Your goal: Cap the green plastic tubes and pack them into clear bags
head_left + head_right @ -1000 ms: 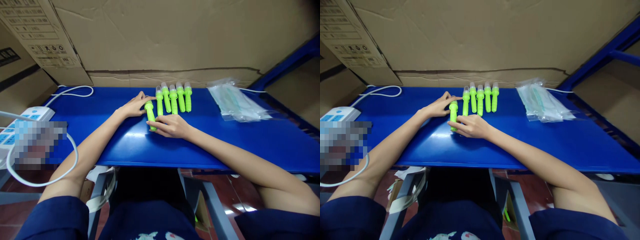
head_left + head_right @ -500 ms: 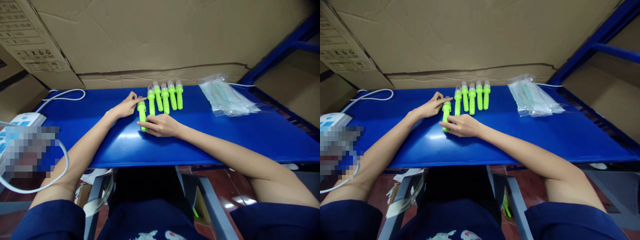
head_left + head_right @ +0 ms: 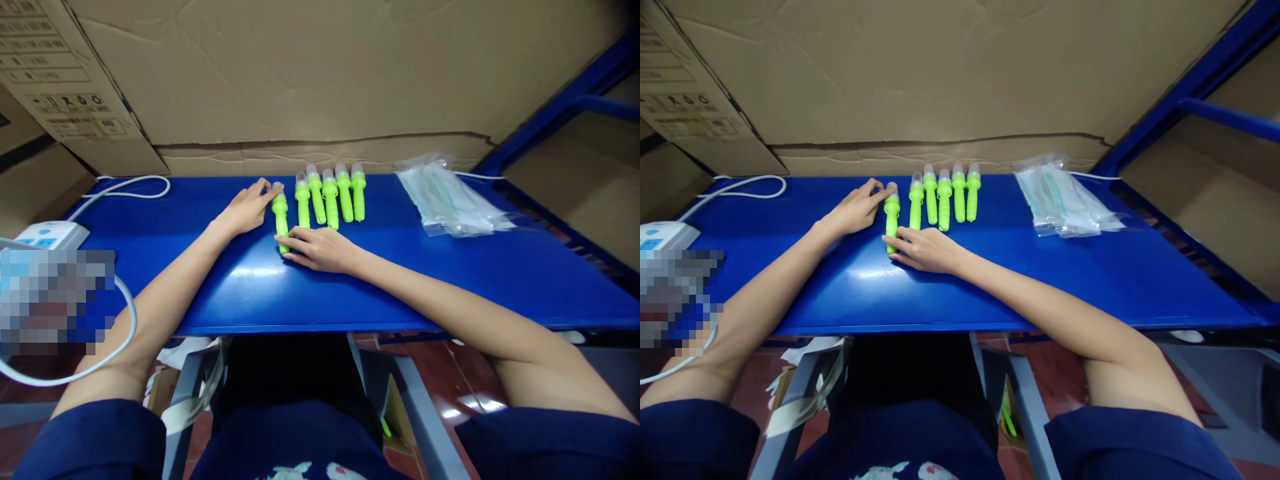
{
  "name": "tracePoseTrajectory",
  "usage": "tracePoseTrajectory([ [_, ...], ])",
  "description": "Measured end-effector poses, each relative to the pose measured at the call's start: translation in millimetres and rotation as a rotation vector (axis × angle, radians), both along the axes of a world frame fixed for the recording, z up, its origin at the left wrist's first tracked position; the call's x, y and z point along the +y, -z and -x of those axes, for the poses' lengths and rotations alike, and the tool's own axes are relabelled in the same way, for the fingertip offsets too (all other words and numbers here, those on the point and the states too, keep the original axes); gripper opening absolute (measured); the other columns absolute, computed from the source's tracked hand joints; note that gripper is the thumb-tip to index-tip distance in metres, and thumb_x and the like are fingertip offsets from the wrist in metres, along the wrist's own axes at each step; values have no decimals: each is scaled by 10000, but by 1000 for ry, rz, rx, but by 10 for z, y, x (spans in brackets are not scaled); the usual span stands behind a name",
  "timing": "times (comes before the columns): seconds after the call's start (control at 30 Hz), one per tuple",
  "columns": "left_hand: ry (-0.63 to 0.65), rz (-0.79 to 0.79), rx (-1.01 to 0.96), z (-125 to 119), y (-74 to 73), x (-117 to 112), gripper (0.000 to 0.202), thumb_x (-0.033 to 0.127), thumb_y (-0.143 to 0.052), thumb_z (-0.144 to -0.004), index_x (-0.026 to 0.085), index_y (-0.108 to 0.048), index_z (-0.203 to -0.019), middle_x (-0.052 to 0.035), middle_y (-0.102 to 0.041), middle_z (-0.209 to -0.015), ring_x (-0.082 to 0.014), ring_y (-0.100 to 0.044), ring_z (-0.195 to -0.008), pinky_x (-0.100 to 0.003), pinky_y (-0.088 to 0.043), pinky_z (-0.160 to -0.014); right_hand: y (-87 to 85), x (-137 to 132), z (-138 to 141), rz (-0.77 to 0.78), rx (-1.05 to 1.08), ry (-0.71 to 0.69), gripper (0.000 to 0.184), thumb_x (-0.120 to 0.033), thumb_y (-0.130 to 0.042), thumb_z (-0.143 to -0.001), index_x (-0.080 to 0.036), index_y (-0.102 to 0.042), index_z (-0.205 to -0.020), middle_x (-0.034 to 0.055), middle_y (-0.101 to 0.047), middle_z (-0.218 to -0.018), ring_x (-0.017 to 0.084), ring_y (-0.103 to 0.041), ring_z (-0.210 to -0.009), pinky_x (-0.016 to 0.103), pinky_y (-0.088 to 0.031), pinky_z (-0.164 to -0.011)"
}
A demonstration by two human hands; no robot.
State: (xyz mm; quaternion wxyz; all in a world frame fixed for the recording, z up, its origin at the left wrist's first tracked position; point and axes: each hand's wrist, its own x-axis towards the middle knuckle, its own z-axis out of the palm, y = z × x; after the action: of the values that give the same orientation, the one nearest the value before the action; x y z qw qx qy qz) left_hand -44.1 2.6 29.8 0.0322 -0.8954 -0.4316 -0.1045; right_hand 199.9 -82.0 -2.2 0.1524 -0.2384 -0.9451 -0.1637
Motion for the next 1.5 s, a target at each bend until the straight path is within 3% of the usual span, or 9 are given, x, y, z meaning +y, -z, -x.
tracePoseTrajectory([
  [0.2,13,-40,-22,-150,-129,-165,568,268,-364,-1111,155,-566,-1630,-238,-573,-1559,-383,-612,-1417,-542,-526,-1155,8,10,23,28,37,132,535,-349,-286,-1219,-79,-674,-1470,155,-752,-1105,190,-689,-889,308,-373,-616],
  [0.43,37,4,7,-251,-161,-285,603,529,-431,-1128,149,-648,-1543,-246,-568,-1581,-426,-587,-1427,-594,-504,-1174,-101,115,-145,-8,151,93,528,-443,-342,-1207,-118,-756,-1244,139,-768,-1047,220,-702,-921,307,-434,-675],
  [0.6,68,78,11,-309,-178,-383,806,732,-565,-1042,208,-527,-1654,-257,-431,-1732,-483,-421,-1598,-686,-426,-1235,-318,258,-440,54,227,317,434,-385,-417,-1163,-135,-758,-1258,191,-747,-1169,305,-713,-1046,393,-536,-857],
  [0.73,123,132,47,-358,-142,-453,1055,837,-693,-911,207,-437,-1718,-297,-331,-1788,-541,-298,-1668,-758,-384,-1240,-403,380,-642,129,233,350,529,-503,-498,-1128,-119,-704,-1427,239,-707,-1325,368,-693,-1196,510,-561,-1001],
  [0.83,139,138,64,-357,-85,-448,1095,835,-716,-896,203,-409,-1735,-314,-292,-1805,-561,-255,-1684,-796,-348,-1244,-381,411,-681,212,184,351,696,-625,-579,-1076,-175,-602,-1606,267,-589,-1565,443,-590,-1413,637,-495,-1137],
  [0.93,145,129,51,-332,-25,-398,1038,816,-693,-928,226,-412,-1735,-295,-289,-1816,-549,-253,-1691,-792,-343,-1253,-300,415,-652,294,136,414,843,-739,-560,-1047,-256,-464,-1732,254,-350,-1790,532,-341,-1629,776,-355,-1219],
  [1.07,142,101,15,-312,20,-335,972,793,-671,-957,234,-438,-1718,-280,-322,-1807,-518,-276,-1693,-764,-364,-1260,-185,457,-644,368,91,444,943,-830,-527,-1017,-304,-369,-1783,210,-186,-1873,556,-141,-1708,845,-189,-1269],
  [1.3,87,82,1,-329,9,-305,922,730,-696,-976,189,-473,-1689,-292,-388,-1768,-491,-312,-1687,-734,-377,-1266,-185,538,-747,451,42,460,1015,-836,-625,-966,-315,-347,-1791,216,-177,-1876,523,-170,-1721,825,-183,-1294],
  [1.5,82,43,4,-327,20,-268,803,658,-704,-1007,220,-532,-1658,-268,-434,-1747,-474,-367,-1658,-715,-410,-1245,-214,573,-793,449,54,452,970,-782,-695,-960,-291,-436,-1757,239,-243,-1852,487,-258,-1708,762,-255,-1308],
])
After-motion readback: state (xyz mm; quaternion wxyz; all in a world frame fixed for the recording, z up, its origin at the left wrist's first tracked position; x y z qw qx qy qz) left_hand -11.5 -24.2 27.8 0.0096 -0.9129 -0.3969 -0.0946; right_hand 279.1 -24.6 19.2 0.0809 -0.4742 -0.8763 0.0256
